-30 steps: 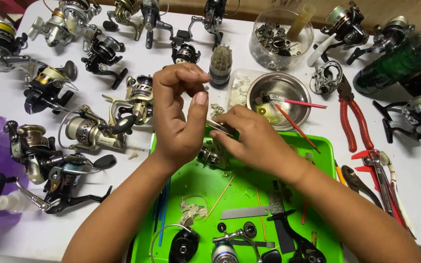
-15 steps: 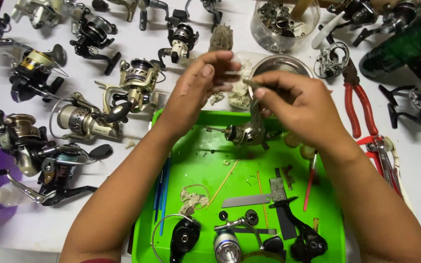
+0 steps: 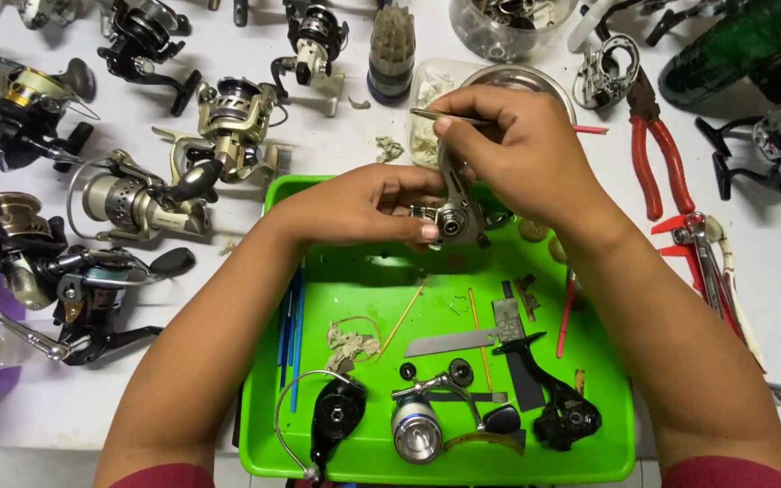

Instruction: The person is performing maintenance on a fishing reel, which involves using a screwdriver to remove screws, opening the casing, and applying lubricant to the internal components.

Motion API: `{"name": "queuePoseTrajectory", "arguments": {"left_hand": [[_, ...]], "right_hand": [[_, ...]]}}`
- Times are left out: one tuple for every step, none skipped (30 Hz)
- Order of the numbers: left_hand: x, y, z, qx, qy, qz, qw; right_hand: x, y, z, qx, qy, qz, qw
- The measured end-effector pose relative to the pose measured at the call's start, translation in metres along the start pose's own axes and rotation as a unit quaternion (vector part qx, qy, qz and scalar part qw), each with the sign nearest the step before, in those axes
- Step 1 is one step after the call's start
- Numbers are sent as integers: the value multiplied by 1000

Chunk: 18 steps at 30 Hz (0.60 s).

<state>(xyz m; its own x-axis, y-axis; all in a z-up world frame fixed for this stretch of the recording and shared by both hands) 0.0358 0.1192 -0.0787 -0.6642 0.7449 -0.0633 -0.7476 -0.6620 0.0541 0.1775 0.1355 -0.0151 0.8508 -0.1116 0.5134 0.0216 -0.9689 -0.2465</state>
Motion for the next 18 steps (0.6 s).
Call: {"name": "queuePoseTrajectory", "arguments": {"left_hand": [[0,0,0,1,1,-1,1000],[1,0,-1,4,-9,1,1000],[1,0,-2,6,-19,3,1000],[2,1,-2,7,-16,2,1000],[3,1,-3,9,-27,4,1000],[4,1,-4,12,-38,5,999],[4,2,-4,14,-35,3,999],[5,2,-4,14,-41,11,999],[6,2,-3,15,-46,20,999],[6,2,-4,16,-44,17,999],[7,2,-5,24,-36,26,999],[8,1,-6,32,-29,34,999],[8,0,-5,32,-27,32,999],[8,-1,-4,31,-24,31,999],[7,-1,-3,30,-22,30,999],[8,-1,-2,32,-19,27,999],[9,-1,-1,29,-26,35,999],[11,-1,0,25,-33,43,998]], "right_hand": [[0,0,1,-2,0,0,1000],[-1,1,-1,20,-3,-13,1000],[-3,2,-2,42,-7,-26,999],[1,4,-9,39,-6,-27,999],[4,5,-15,21,-14,-40,999],[7,8,-20,2,-23,-51,998],[15,12,-16,-2,-22,-52,998],[28,15,-23,92,16,-14,995],[39,21,-29,186,55,21,981],[48,30,-32,183,57,21,981],[58,39,-36,203,69,35,976],[68,48,-41,223,82,48,970],[75,58,-34,221,84,48,971],[85,66,-24,196,136,69,969],[94,75,-15,170,187,91,963],[96,80,-13,166,188,90,964],[96,85,-9,144,177,76,971],[96,90,-6,124,165,62,976]]}}
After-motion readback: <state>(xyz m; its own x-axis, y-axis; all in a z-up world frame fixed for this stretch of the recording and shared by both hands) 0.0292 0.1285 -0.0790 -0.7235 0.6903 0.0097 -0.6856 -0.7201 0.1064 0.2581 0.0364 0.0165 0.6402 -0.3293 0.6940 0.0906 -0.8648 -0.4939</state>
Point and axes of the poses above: each hand's wrist, its own y-axis away from the middle knuckle, its own x-axis out of the back of the hand, z = x × y, the point moved 6 cm from there along -y, towards the middle knuckle, and after that the axes turned 14 degrees about z, right-handed, at the moved point
